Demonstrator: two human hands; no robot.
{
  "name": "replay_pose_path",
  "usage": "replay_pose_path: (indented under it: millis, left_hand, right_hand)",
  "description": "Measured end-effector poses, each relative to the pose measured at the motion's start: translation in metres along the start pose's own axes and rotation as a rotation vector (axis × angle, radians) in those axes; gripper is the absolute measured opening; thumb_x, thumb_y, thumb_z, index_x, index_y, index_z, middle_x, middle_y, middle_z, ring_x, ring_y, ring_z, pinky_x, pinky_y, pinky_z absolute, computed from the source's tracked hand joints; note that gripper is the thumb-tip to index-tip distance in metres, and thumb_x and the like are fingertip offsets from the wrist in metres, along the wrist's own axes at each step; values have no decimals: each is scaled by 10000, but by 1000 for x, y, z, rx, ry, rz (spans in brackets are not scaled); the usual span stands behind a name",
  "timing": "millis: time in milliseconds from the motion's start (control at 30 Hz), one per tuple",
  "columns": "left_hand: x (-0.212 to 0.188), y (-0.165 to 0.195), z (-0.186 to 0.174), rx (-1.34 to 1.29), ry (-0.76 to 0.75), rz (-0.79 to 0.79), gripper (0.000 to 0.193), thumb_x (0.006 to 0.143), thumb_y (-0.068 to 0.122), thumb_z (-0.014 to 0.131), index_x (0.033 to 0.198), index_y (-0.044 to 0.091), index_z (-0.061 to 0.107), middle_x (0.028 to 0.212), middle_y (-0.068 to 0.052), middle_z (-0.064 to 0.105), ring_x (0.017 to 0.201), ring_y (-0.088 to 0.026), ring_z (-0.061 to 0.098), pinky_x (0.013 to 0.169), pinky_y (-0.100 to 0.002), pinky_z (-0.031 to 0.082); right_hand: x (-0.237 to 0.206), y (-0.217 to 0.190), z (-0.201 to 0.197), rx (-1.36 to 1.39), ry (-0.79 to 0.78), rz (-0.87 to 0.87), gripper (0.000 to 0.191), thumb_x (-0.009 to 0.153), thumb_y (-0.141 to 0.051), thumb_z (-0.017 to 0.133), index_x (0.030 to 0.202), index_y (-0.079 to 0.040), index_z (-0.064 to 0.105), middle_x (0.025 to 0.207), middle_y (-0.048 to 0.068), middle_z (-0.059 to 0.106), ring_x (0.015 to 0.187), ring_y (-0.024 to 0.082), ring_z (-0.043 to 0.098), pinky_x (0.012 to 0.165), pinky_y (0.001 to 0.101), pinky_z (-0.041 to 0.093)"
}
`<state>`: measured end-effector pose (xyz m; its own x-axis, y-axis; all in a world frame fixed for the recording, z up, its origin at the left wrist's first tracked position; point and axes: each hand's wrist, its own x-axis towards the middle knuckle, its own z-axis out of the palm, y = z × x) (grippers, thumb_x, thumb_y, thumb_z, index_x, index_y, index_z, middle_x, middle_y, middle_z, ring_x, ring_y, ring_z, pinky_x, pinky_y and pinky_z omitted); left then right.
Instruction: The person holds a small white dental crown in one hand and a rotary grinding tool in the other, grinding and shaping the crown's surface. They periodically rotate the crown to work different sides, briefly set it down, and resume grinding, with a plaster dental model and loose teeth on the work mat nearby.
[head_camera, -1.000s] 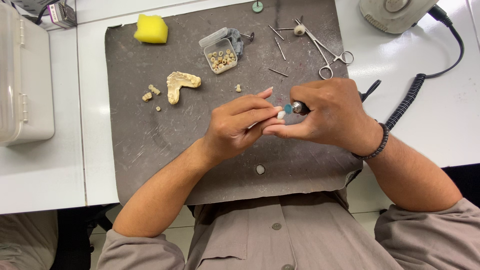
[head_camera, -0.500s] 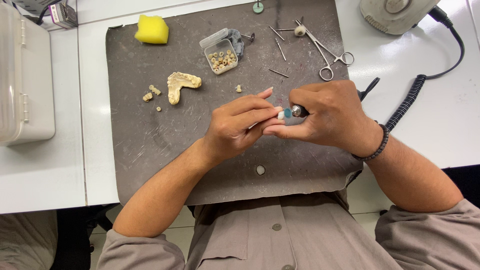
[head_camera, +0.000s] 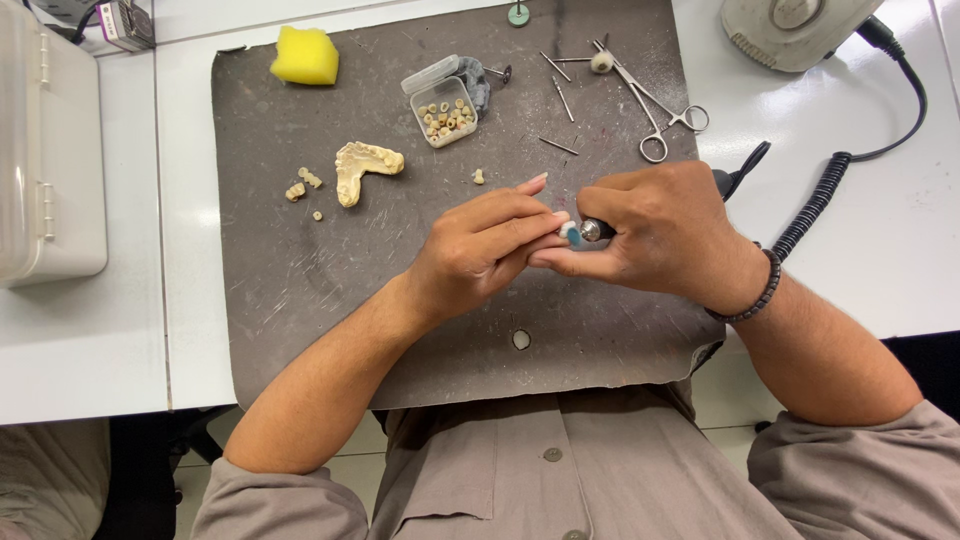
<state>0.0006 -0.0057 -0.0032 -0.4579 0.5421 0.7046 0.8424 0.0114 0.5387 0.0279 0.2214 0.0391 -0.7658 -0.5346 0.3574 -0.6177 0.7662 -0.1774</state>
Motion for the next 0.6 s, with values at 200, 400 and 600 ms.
replay_pose_path:
  millis: [200, 400, 600]
  left_hand:
    - [3, 4, -1, -69, 37, -80, 267, 1000, 9, 741, 1259, 45, 687, 1107, -86, 722, 975, -190, 747, 1185, -438, 566]
    - [6, 9, -3, -106, 83, -153, 217, 999, 46, 745, 1214, 58, 713, 1076, -89, 733, 889, -163, 736, 1159, -403, 579]
    - [7, 9, -5, -167, 76, -183, 176, 990, 41, 750, 1165, 48, 730, 1040, -92, 743, 847, -161, 727, 1146, -387, 584]
  right_hand:
    - [-4, 9, -7, 397, 145, -23, 226, 930, -282, 822, 910, -79, 724, 712, 10, 671, 589, 95, 647, 491, 234, 458]
    - [-7, 9, -2, 428, 168, -2, 113, 930, -170, 814, 922, -81, 746, 616, 8, 644, 543, 87, 640, 466, 235, 438]
    - [-7, 11, -2, 452, 148, -34, 229, 896, -279, 844, 901, -86, 722, 628, -12, 619, 535, 74, 602, 459, 242, 412]
